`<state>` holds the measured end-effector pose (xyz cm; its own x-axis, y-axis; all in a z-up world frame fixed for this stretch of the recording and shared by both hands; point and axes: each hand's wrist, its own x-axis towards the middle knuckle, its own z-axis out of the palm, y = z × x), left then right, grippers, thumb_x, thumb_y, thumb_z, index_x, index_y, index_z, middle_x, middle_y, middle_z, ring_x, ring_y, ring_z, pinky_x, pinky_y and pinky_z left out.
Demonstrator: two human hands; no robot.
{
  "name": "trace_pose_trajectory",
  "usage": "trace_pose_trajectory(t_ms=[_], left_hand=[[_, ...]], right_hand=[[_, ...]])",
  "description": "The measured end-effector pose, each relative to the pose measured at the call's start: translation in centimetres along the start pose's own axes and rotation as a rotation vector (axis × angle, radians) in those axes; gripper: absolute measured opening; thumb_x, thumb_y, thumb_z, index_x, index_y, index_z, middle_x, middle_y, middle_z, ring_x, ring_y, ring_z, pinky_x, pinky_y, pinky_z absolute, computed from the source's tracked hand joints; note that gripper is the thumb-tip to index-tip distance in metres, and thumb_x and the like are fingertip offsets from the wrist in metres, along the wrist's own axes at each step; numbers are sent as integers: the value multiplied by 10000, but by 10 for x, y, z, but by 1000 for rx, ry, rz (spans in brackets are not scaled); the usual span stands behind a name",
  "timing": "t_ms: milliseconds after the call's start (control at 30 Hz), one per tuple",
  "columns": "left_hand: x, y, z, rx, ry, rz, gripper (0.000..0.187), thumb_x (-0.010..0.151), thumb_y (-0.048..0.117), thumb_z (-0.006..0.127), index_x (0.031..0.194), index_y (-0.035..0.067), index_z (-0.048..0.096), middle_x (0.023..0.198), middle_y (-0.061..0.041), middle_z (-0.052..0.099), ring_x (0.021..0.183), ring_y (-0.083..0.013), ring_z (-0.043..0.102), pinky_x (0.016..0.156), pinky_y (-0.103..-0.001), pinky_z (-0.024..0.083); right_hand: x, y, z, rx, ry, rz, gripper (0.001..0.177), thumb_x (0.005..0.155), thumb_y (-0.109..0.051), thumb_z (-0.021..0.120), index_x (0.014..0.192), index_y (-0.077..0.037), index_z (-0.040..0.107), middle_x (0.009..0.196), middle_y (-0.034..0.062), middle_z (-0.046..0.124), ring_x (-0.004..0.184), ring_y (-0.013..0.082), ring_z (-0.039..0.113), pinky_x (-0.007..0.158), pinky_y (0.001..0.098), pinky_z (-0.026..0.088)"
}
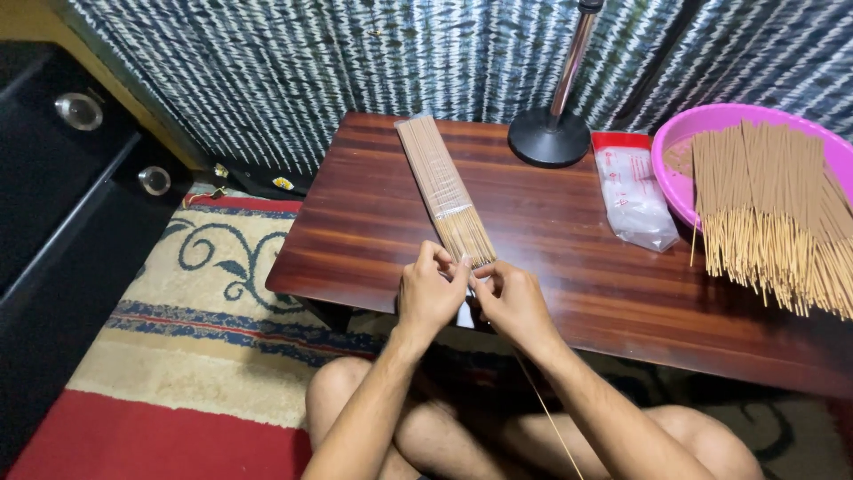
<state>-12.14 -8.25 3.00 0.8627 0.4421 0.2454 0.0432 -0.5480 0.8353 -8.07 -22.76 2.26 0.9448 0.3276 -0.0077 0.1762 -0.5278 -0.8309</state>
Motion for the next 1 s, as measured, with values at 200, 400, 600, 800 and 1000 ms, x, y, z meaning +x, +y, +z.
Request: trace_pose_trajectory(t_ms=[200, 400, 600, 800, 1000], left_hand=[[6, -4, 6, 27, -80, -126, 216, 794, 290, 756, 804, 161, 584, 701, -21, 765, 817, -321, 765, 741, -439, 581], [8, -12, 14, 0, -45, -150, 250, 797, 330, 788, 814, 162, 603, 740, -57, 772, 850, -330, 763, 743, -451, 582], [-1, -1, 6, 40, -142, -157, 252, 789, 349, 776, 810, 165, 603, 710, -22, 770, 839, -315, 768, 755, -440, 585], [6, 1, 4, 9, -85, -136, 214, 806, 290, 765, 812, 139, 614, 744, -70, 776, 846, -350, 765, 746, -463, 588], [9, -1, 2, 124, -115, -111, 264, 835, 416, 725, 817, 179, 612, 755, -36, 783, 841, -324, 769, 753, -465, 593]], right_hand=[[-9, 8, -1, -46, 9, -95, 273, 844, -178, 723, 1105, -106, 752, 633, 86, 747, 659, 294, 741, 697, 422, 567], [-40, 10, -14, -97, -101, -46, 331, 833, -176, 725, 1159, -121, 715, 622, 59, 752, 608, 272, 724, 667, 373, 568], [-22, 12, -7, -55, -47, -79, 334, 855, -162, 709, 1170, -95, 619, 641, 86, 740, 604, 287, 689, 658, 401, 535], [-33, 0, -11, -108, -44, -68, 268, 877, -203, 686, 1125, -100, 688, 588, 68, 718, 581, 282, 702, 623, 382, 539], [-22, 9, -4, -191, 16, -88, 242, 901, -202, 658, 1115, -107, 718, 572, 46, 691, 593, 305, 699, 610, 402, 538]])
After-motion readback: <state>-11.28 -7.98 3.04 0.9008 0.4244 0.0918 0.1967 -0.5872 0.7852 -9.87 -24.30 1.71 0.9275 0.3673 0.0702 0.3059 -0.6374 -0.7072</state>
